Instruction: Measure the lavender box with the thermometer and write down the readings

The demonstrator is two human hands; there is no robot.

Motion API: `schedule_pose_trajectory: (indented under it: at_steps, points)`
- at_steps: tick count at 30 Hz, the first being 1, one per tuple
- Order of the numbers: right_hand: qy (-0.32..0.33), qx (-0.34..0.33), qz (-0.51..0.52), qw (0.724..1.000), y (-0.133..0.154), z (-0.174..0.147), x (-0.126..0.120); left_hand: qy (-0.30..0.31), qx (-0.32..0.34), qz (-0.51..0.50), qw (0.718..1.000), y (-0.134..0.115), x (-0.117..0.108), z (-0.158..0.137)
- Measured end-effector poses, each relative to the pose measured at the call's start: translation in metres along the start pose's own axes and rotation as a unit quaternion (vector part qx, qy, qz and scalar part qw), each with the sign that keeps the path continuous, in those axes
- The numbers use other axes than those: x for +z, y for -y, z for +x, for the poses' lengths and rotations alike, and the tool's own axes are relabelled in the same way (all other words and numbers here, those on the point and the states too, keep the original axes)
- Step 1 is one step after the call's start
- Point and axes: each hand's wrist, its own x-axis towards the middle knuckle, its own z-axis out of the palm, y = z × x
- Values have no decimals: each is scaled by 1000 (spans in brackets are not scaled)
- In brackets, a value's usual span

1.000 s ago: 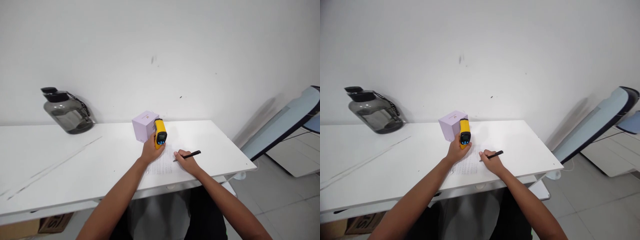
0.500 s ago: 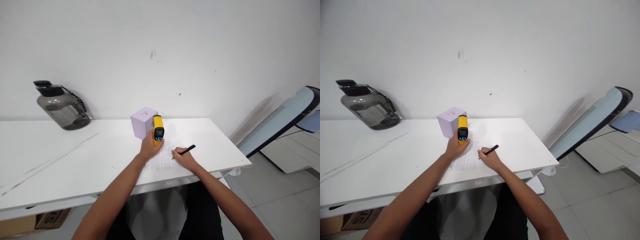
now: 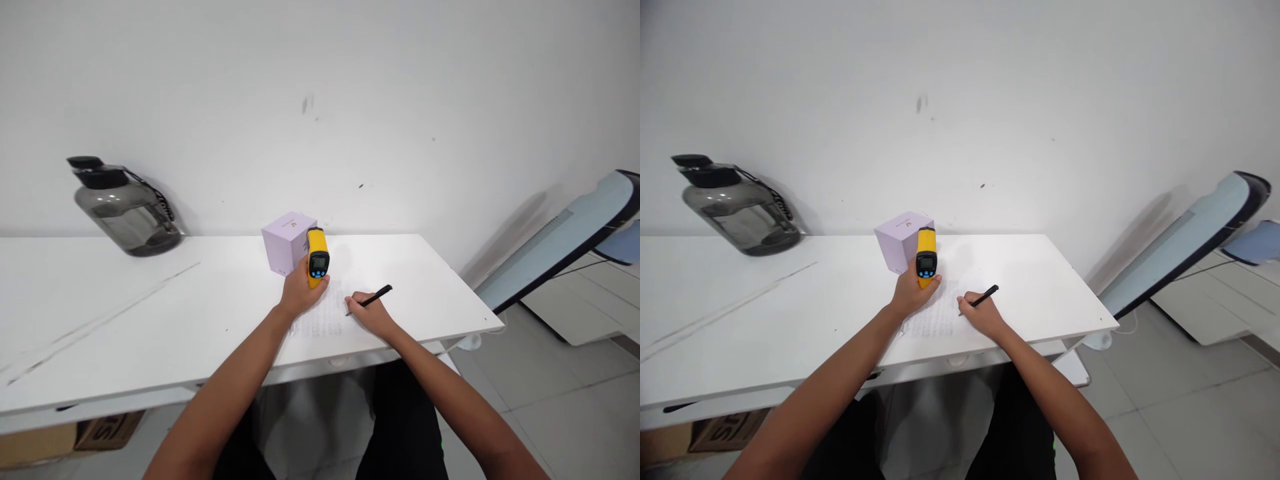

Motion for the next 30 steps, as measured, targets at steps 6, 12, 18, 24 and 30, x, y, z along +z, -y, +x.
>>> schedule_pose_trajectory:
  at_steps: [6,12,18,24,30]
  points:
    - [31,7,-2,1000,2,-1,-1,-8,1,11,1000,0,0,0]
    - [2,4,2,1000,1,-1,1,8,-8,3,1000,0,0,0]
    - [-13,-7,5,1000,2,-2,0,23,-32,2,999,0,2,-1]
    - [-17,-4,0,1000,2,-3,0,59,-70,-23,996,-5,6,2]
    - [-14,-3,-7,1000,3,-3,-1,57,-89,-62,992,1,9,4]
